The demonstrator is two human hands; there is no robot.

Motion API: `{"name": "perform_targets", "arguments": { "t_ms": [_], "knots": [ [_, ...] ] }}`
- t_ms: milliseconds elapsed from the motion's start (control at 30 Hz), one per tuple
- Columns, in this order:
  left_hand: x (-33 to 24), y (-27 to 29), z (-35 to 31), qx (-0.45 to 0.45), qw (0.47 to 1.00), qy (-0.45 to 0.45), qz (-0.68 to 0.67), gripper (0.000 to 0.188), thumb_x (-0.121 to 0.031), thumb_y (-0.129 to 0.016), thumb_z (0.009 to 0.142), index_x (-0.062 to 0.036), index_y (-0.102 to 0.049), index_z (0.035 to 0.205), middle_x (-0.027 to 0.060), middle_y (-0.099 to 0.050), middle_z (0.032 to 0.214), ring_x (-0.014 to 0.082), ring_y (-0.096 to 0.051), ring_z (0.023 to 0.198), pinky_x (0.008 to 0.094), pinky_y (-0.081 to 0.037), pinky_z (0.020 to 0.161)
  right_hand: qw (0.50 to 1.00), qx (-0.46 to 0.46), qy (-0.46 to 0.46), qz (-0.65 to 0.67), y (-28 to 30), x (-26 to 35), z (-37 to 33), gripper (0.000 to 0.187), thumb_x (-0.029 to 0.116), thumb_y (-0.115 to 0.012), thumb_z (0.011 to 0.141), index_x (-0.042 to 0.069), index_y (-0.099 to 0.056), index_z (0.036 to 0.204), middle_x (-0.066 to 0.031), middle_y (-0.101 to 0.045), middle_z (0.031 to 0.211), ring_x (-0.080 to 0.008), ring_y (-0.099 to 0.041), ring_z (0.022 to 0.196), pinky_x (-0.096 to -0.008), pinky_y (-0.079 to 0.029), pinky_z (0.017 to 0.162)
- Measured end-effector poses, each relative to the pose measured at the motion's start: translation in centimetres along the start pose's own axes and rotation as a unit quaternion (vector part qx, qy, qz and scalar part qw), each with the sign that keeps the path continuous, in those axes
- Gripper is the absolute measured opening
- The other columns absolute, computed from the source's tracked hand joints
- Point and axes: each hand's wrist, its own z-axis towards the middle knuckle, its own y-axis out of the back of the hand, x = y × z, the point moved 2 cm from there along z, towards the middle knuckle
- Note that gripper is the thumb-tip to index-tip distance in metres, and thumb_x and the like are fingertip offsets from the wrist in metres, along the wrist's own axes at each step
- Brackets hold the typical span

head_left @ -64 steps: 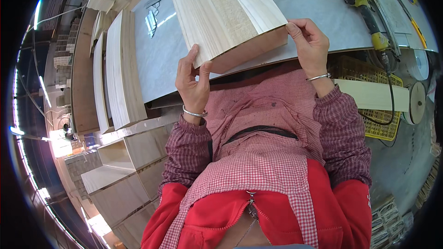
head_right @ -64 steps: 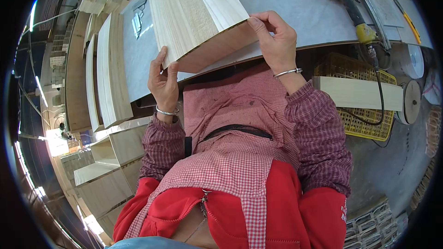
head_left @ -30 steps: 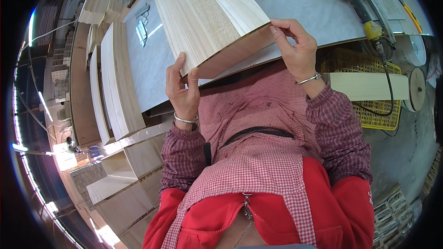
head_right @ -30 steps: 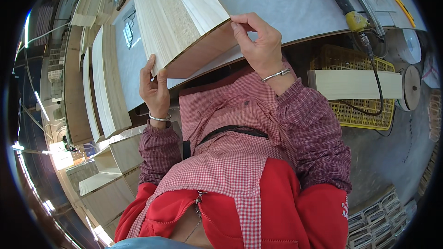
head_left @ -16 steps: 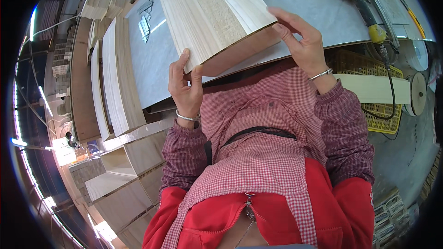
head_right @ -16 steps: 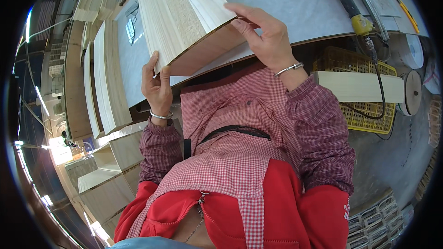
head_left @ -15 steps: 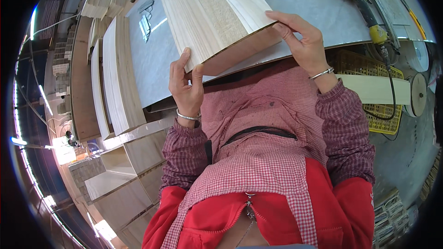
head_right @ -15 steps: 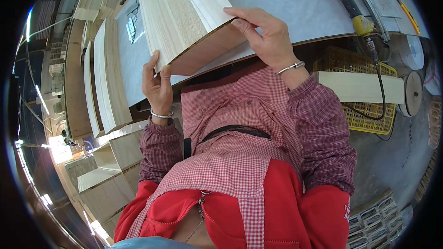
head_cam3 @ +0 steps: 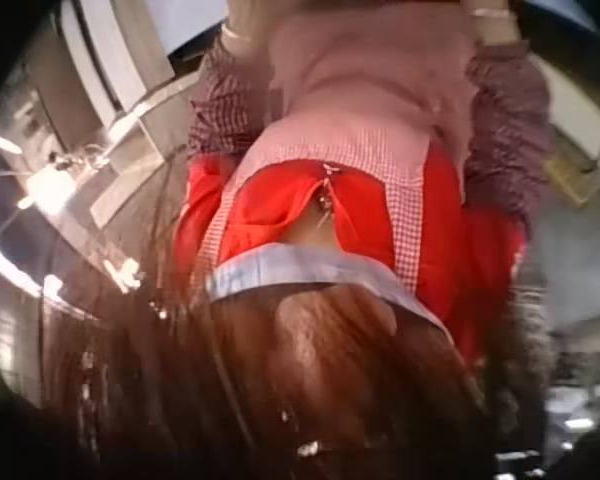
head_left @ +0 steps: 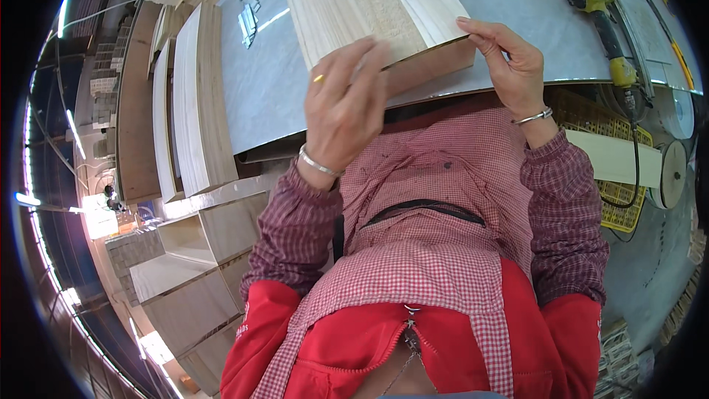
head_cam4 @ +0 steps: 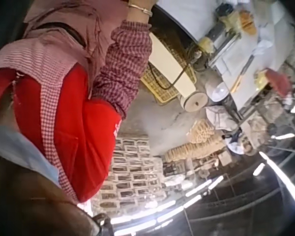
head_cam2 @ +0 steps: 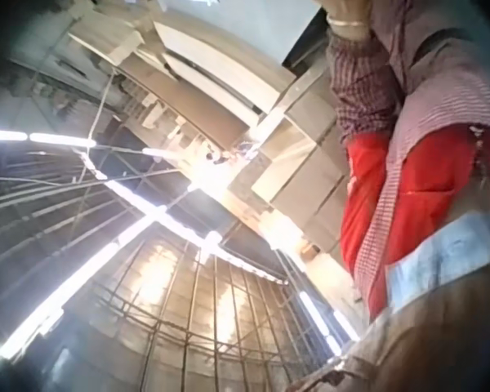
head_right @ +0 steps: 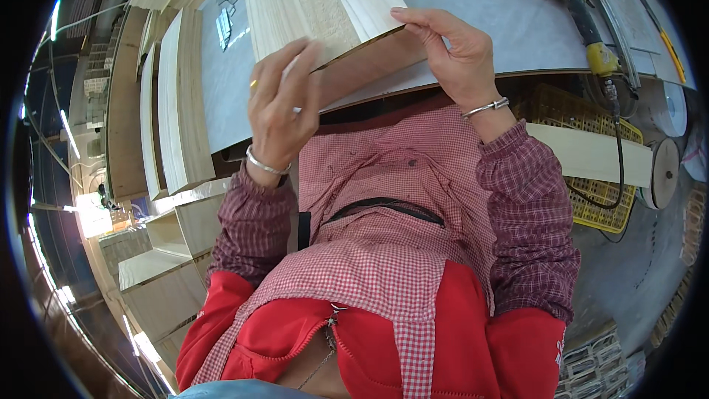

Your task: Assembling wooden furniture components using a nail gun and glue.

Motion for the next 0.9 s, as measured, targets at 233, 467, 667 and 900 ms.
{"name": "perform_targets", "arguments": {
  "t_ms": [233,467,667,900],
  "knots": [
    [0.1,-2.2,0.6,-0.016,0.996,-0.053,-0.071,0.032,-0.001,-0.071,0.073,-0.0064,-0.07,0.104,0.0039,-0.066,0.1,0.0176,-0.059,0.085,0.0268,-0.045,0.077,1.0,0.006,-0.001,-0.009,-0.1,0.0,0.2,0.026,-0.006,-0.058,0.085,0.008,-0.071,0.104,0.001,-0.071,0.103,-0.0082,-0.065,0.087,-0.0165,-0.05,0.08],
    [-0.1,-2.6,0.8,-0.017,0.996,-0.052,-0.064,0.032,0.0,-0.071,0.073,-0.0059,-0.07,0.104,0.0037,-0.066,0.1,0.017,-0.057,0.083,0.0269,-0.045,0.075,0.999,0.011,0.002,-0.033,0.4,0.1,0.2,0.025,-0.003,-0.059,0.086,0.009,-0.07,0.104,0.0009,-0.071,0.103,-0.0088,-0.065,0.086,-0.0174,-0.05,0.079],
    [-0.1,-2.5,0.6,-0.02,0.996,-0.054,-0.069,0.033,0.001,-0.07,0.072,-0.0056,-0.07,0.104,0.0031,-0.065,0.101,0.0168,-0.057,0.083,0.0269,-0.045,0.076,0.998,-0.023,-0.058,0.008,0.2,0.2,-0.1,0.022,-0.001,-0.062,0.085,0.008,-0.07,0.104,-0.0004,-0.071,0.101,-0.0098,-0.065,0.084,-0.0188,-0.051,0.078],
    [-0.4,-2.2,0.8,-0.003,0.997,-0.041,-0.062,0.03,0.002,-0.071,0.074,-0.005,-0.071,0.103,0.0047,-0.067,0.099,0.0167,-0.057,0.083,0.027,-0.045,0.075,0.994,-0.077,-0.076,-0.02,0.2,0.2,-1.2,0.019,0.0,-0.064,0.083,0.004,-0.068,0.101,-0.0029,-0.07,0.094,-0.0117,-0.064,0.078,-0.0205,-0.051,0.074]
  ]
}}
